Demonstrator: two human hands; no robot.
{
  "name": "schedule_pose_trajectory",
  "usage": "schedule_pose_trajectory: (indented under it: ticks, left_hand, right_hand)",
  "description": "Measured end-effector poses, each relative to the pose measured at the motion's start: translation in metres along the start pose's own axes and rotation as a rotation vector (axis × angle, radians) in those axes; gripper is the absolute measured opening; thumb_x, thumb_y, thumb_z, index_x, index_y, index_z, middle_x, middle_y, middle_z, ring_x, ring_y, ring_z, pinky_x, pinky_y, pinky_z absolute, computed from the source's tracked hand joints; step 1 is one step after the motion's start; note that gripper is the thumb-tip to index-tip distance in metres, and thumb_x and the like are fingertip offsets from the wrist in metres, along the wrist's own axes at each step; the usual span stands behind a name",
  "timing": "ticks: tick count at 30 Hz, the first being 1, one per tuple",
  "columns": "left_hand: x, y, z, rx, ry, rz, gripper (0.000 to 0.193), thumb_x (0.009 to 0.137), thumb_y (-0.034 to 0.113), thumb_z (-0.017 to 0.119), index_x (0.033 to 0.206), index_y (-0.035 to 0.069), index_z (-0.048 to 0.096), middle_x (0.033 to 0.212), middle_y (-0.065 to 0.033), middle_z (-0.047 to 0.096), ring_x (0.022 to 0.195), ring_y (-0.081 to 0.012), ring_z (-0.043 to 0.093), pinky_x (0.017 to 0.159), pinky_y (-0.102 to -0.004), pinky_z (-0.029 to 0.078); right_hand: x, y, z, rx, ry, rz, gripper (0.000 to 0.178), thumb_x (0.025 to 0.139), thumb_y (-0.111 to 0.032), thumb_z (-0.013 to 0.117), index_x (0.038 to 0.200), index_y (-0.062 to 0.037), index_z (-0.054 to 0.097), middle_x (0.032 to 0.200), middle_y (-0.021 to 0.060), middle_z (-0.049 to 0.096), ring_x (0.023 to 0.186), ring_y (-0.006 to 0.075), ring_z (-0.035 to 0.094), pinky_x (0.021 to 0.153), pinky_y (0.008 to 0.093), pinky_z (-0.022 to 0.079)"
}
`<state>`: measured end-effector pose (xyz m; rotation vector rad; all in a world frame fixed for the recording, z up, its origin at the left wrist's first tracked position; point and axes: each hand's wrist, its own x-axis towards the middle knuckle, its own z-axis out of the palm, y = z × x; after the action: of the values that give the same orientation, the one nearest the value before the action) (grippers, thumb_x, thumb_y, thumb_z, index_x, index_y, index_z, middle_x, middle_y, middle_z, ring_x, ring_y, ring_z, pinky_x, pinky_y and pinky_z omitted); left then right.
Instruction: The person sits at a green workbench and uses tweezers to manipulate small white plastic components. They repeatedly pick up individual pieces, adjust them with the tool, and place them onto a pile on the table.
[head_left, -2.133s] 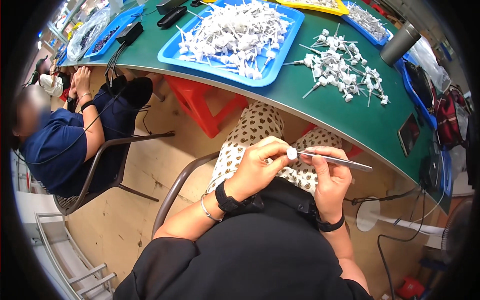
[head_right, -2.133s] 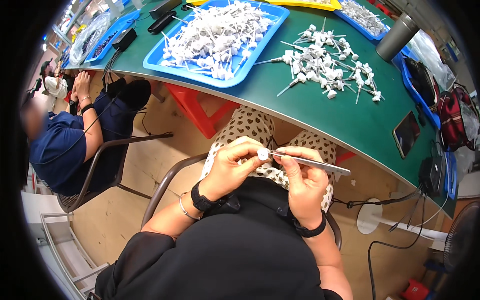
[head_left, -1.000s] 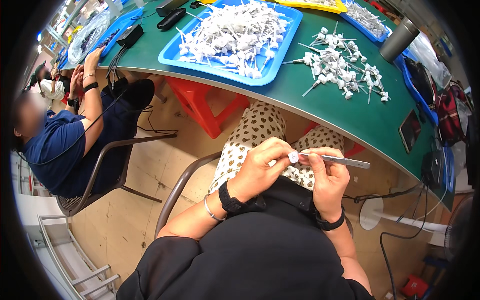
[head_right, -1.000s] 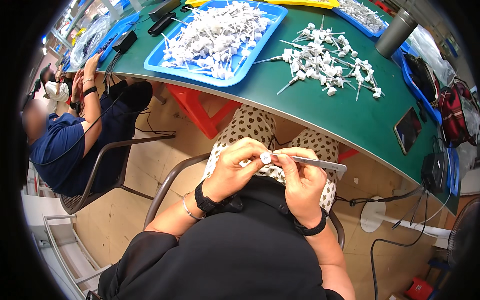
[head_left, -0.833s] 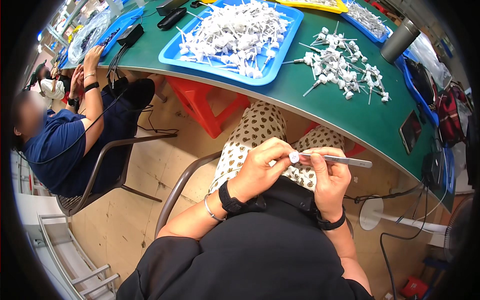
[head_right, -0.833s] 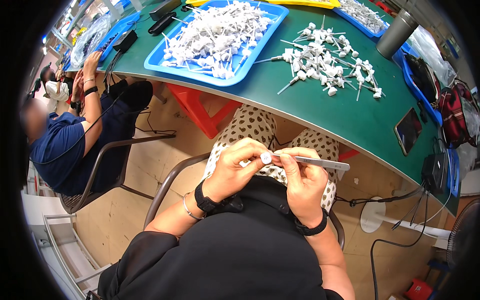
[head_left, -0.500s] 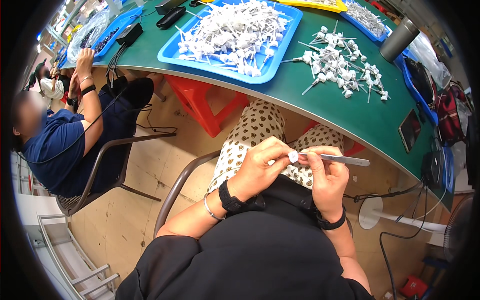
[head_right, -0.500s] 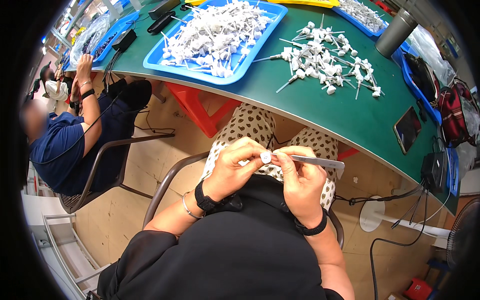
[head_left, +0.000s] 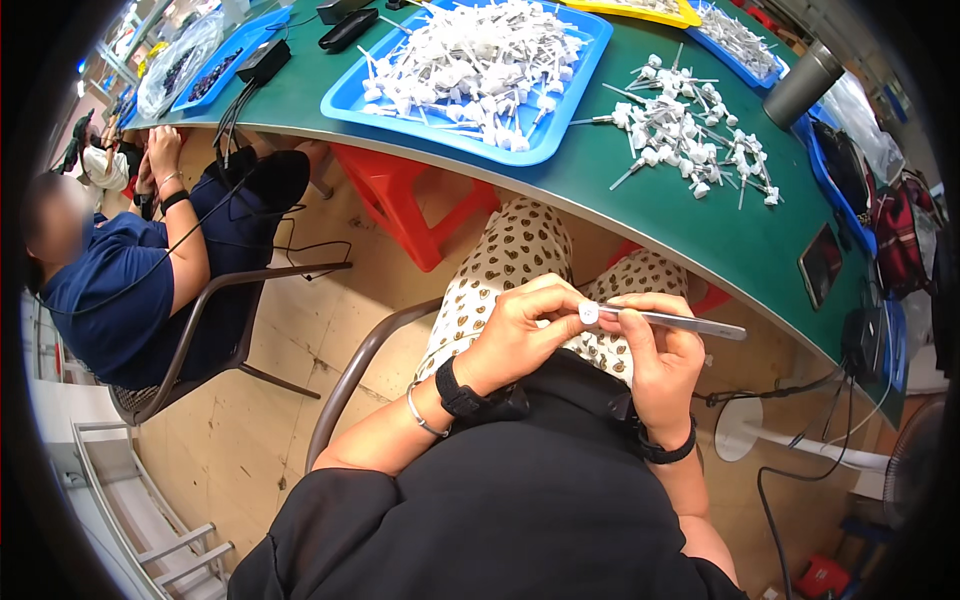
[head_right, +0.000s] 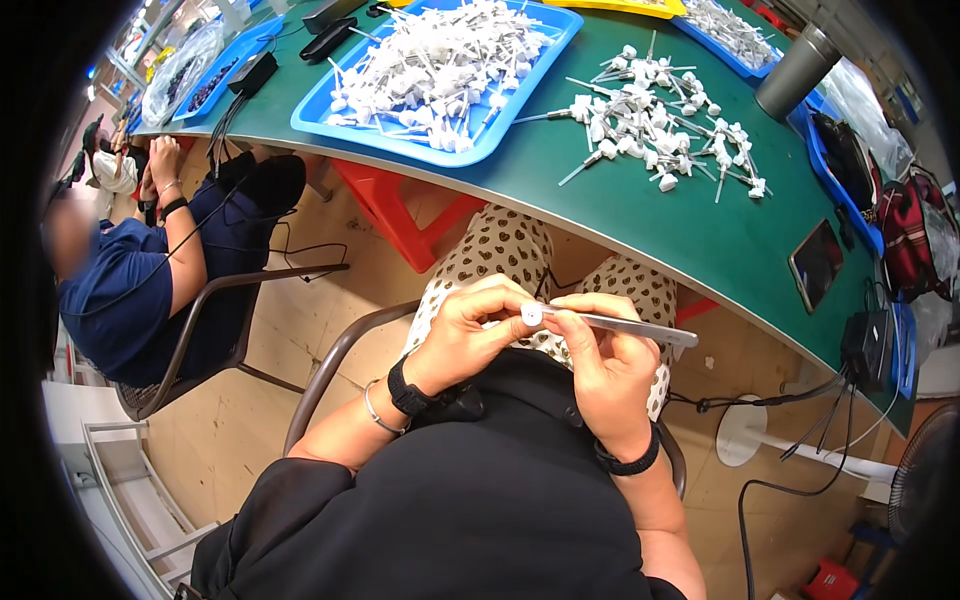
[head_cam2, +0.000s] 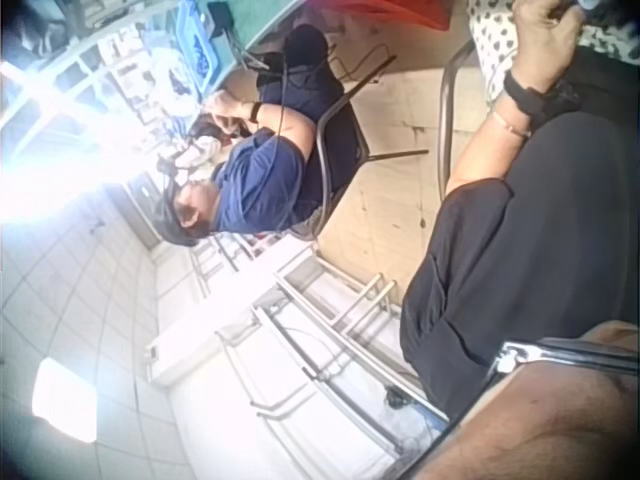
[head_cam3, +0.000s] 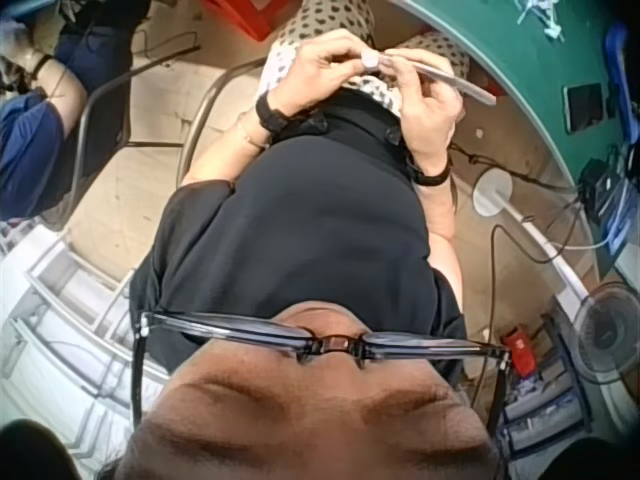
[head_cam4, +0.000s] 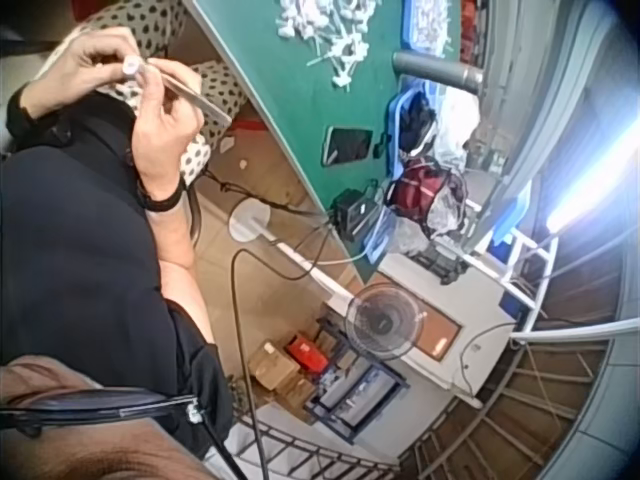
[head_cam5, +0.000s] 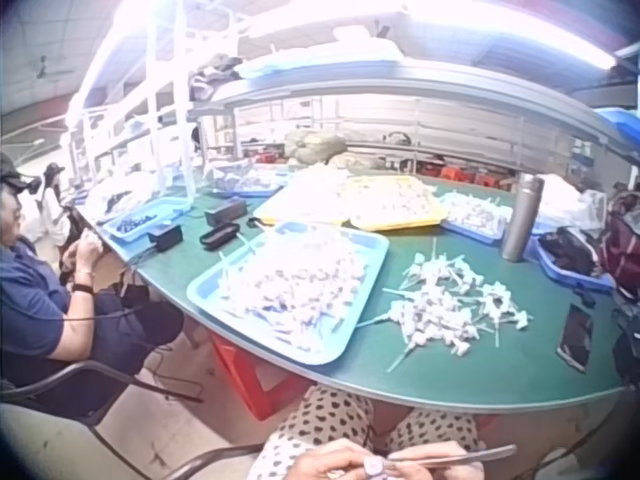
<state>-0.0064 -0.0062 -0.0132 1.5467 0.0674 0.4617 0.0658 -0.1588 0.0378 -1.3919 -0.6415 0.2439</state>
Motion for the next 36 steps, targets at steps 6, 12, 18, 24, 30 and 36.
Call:
schedule_pose_trajectory:
  ticks: [6, 12, 18, 24, 30, 36]
  left_hand:
    - [-0.0007, -0.0007, 0.0010, 0.002, 0.004, -0.004, 0.008, 0.088, 0.003, 0.072, 0.096, 0.002, 0.072, 0.086, -0.0030, 0.063, 0.071, -0.0082, 0.058, 0.062, -0.0239, 0.047]
    - [-0.0011, -0.0008, -0.0041, 0.050, -0.046, -0.007, 0.012, 0.090, 0.005, 0.072, 0.101, 0.001, 0.072, 0.095, -0.0054, 0.067, 0.077, -0.0095, 0.065, 0.065, -0.0222, 0.051]
    - [-0.0011, -0.0013, -0.0039, 0.001, -0.042, -0.028, 0.011, 0.090, 0.005, 0.073, 0.100, 0.002, 0.073, 0.095, -0.0055, 0.067, 0.076, -0.0096, 0.065, 0.064, -0.0225, 0.051]
    - [-0.0005, -0.0006, -0.0001, 0.101, 0.013, 0.082, 0.009, 0.087, 0.000, 0.071, 0.096, 0.001, 0.071, 0.086, -0.0057, 0.064, 0.071, -0.0120, 0.061, 0.063, -0.0257, 0.050]
    - [-0.0007, -0.0001, -0.0028, 0.182, -0.021, 0.074, 0.010, 0.089, 0.003, 0.072, 0.099, 0.002, 0.073, 0.092, -0.0067, 0.067, 0.075, -0.0115, 0.064, 0.064, -0.0236, 0.052]
    - [-0.0016, -0.0030, -0.0020, 0.159, -0.019, 0.068, 0.010, 0.089, 0.003, 0.072, 0.099, 0.002, 0.073, 0.092, -0.0070, 0.067, 0.075, -0.0120, 0.064, 0.064, -0.0242, 0.052]
  right_hand:
    - [-0.0027, 0.0055, -0.0037, -0.074, -0.060, -0.070, 0.014, 0.095, 0.002, 0.064, 0.107, 0.0059, 0.063, 0.106, 0.0120, 0.066, 0.092, 0.0173, 0.069, 0.078, 0.0262, 0.056]
    - [-0.0015, 0.0082, -0.0066, -0.087, -0.095, -0.093, 0.014, 0.095, 0.002, 0.063, 0.108, 0.0062, 0.063, 0.108, 0.0124, 0.066, 0.093, 0.0180, 0.069, 0.079, 0.0269, 0.057]
    - [0.0008, 0.0063, -0.0050, -0.031, -0.083, -0.066, 0.012, 0.096, 0.002, 0.061, 0.107, 0.0067, 0.061, 0.104, 0.0134, 0.067, 0.093, 0.0201, 0.071, 0.082, 0.0281, 0.058]
    - [-0.0012, 0.0050, -0.0025, -0.014, -0.041, -0.018, 0.012, 0.096, 0.001, 0.062, 0.107, 0.0063, 0.061, 0.103, 0.0129, 0.068, 0.091, 0.0186, 0.070, 0.082, 0.0276, 0.058]
    - [0.0006, 0.0044, -0.0014, -0.018, -0.050, -0.020, 0.011, 0.096, 0.002, 0.062, 0.106, 0.0067, 0.061, 0.099, 0.0119, 0.069, 0.091, 0.0178, 0.070, 0.082, 0.0280, 0.058]
    - [0.0001, 0.0041, -0.0011, -0.009, -0.036, 0.005, 0.010, 0.096, 0.003, 0.061, 0.106, 0.0073, 0.060, 0.098, 0.0123, 0.068, 0.090, 0.0181, 0.070, 0.082, 0.0286, 0.059]
